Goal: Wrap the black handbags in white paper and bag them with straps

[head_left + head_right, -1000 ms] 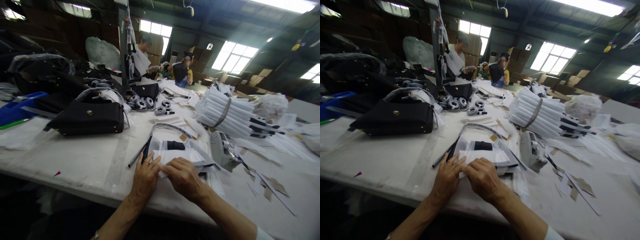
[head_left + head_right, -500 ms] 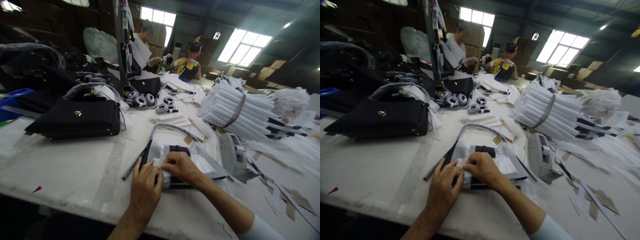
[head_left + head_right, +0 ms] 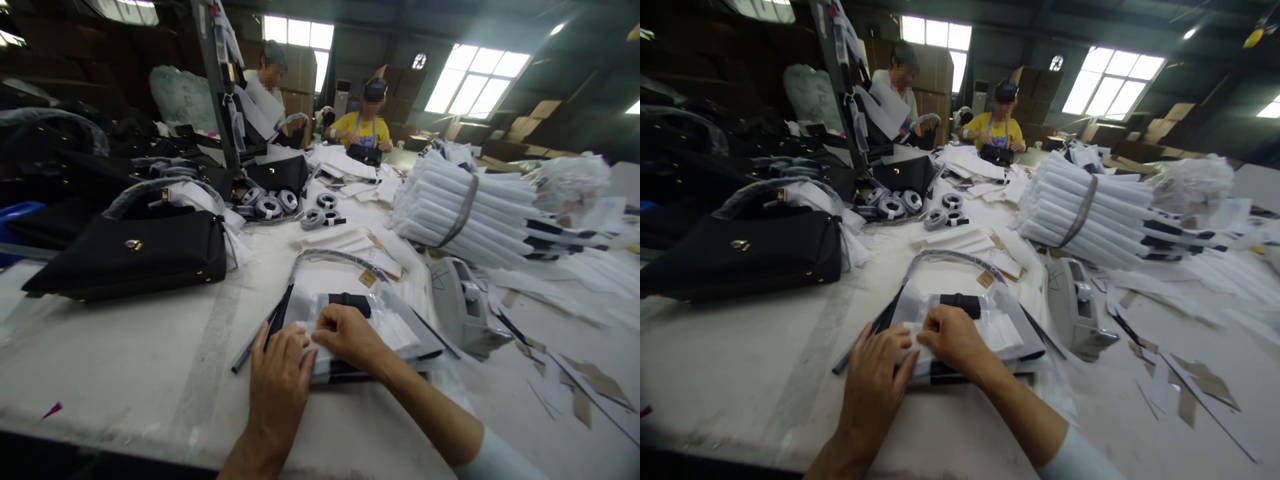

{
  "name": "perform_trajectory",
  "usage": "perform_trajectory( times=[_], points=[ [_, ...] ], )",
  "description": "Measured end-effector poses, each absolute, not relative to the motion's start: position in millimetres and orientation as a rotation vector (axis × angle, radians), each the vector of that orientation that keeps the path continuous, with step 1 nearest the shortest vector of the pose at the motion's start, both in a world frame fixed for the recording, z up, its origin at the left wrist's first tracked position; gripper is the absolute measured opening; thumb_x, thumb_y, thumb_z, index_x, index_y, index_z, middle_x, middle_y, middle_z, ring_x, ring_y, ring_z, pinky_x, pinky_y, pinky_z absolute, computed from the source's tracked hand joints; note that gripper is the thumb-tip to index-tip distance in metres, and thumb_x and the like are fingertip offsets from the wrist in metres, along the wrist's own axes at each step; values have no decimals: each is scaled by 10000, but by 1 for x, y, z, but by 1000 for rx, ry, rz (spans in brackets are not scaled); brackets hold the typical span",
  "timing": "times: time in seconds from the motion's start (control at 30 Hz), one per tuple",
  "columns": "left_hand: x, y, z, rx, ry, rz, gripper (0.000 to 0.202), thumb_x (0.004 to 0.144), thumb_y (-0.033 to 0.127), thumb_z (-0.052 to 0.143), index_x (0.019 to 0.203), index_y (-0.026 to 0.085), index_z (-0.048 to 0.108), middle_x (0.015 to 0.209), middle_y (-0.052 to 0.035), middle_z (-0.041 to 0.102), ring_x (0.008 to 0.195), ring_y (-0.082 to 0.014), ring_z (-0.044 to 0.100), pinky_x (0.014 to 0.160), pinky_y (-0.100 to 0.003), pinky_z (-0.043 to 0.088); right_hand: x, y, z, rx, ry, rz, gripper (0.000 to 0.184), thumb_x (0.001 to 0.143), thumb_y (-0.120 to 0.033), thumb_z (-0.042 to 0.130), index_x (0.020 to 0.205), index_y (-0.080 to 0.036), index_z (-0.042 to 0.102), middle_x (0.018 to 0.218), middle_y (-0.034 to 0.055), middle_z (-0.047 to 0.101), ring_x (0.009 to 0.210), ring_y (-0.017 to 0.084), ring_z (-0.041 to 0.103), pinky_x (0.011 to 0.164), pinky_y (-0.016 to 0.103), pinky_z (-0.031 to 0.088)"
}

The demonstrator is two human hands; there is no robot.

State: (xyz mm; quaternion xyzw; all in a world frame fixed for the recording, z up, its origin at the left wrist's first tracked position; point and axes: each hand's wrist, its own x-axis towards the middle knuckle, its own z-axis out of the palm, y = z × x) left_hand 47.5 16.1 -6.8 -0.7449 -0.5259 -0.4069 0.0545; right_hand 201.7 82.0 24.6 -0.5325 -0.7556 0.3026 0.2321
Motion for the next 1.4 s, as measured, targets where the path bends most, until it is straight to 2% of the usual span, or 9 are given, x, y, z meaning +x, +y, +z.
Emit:
perform_trajectory(
  times=[0.1, 0.27, 0.57, 0.63, 0.77, 0.87, 1.07, 1.2, 1.4],
  points=[
    [53, 3, -3, -2270, -1387, -1197, 147, 934, 181, 522, 1048, 206, 612, 1104, -58, 715, 1113, -219, 627, 1132, -467, 282, 202, 84, 24, -1465, -2084, 833, 98, 721, -139, 705, 653, -174, 642, 626, -32, 610, 599, 112, 529, 545, 208, 337],
    [64, -11, -19, -2280, -1379, -968, 320, 966, 204, 417, 1237, 135, 574, 1170, -103, 703, 1084, -223, 645, 1018, -387, 421, 203, 86, 24, -1492, -2102, 855, 72, 713, -172, 727, 669, -179, 671, 640, -28, 637, 618, 120, 562, 559, 207, 359],
    [63, -9, -23, -2241, -1341, -873, 351, 919, 109, 424, 1218, 139, 605, 1169, -89, 703, 1086, -231, 642, 994, -385, 444, 206, 97, 45, -1572, -2043, 588, 88, 725, -110, 661, 753, -185, 697, 742, 18, 694, 712, 155, 601, 676, 252, 414],
    [62, -9, -23, -2242, -1321, -878, 357, 916, 105, 429, 1225, 145, 604, 1182, -88, 699, 1101, -227, 637, 1001, -379, 435, 233, 93, 61, -1549, -1938, 526, 69, 774, -189, 640, 804, -192, 701, 779, 20, 702, 735, 160, 610, 709, 266, 436],
    [57, -6, -28, -2245, -1261, -884, 377, 913, 118, 451, 1261, 167, 586, 1217, -79, 686, 1125, -220, 628, 1025, -374, 407, 332, 74, 87, -1666, -1584, 434, 224, 771, -396, 629, 824, -195, 712, 733, 26, 691, 682, 181, 608, 654, 281, 455],
    [52, 0, -37, -2242, -1146, -897, 399, 913, 161, 465, 1299, 173, 563, 1254, -93, 666, 1121, -240, 630, 1031, -390, 386, 412, 52, 94, -1935, -1298, 377, 259, 744, -420, 628, 834, -193, 713, 767, 39, 692, 734, 199, 610, 669, 287, 446],
    [47, 12, -47, -2234, -1038, -989, 432, 909, 187, 441, 1330, 177, 535, 1227, -112, 675, 1070, -268, 650, 1014, -425, 383, 472, 30, 73, -2101, -1043, 585, 306, 752, -438, 630, 653, -151, 675, 659, 56, 665, 659, 173, 603, 625, 273, 454],
    [46, 13, -45, -2216, -1009, -995, 444, 898, 186, 442, 1333, 171, 529, 1212, -117, 682, 1047, -272, 656, 994, -431, 387, 464, 43, 59, -2068, -950, 755, 330, 770, -469, 638, 682, -154, 676, 668, 35, 670, 620, 141, 585, 594, 253, 446],
    [46, 14, -44, -2208, -988, -984, 426, 893, 170, 443, 1305, 156, 550, 1205, -124, 686, 1053, -274, 655, 983, -428, 384, 454, 63, 58, -1949, -871, 759, 252, 855, -359, 657, 707, -162, 605, 675, -9, 625, 587, 108, 548, 569, 237, 439]
  ],
)
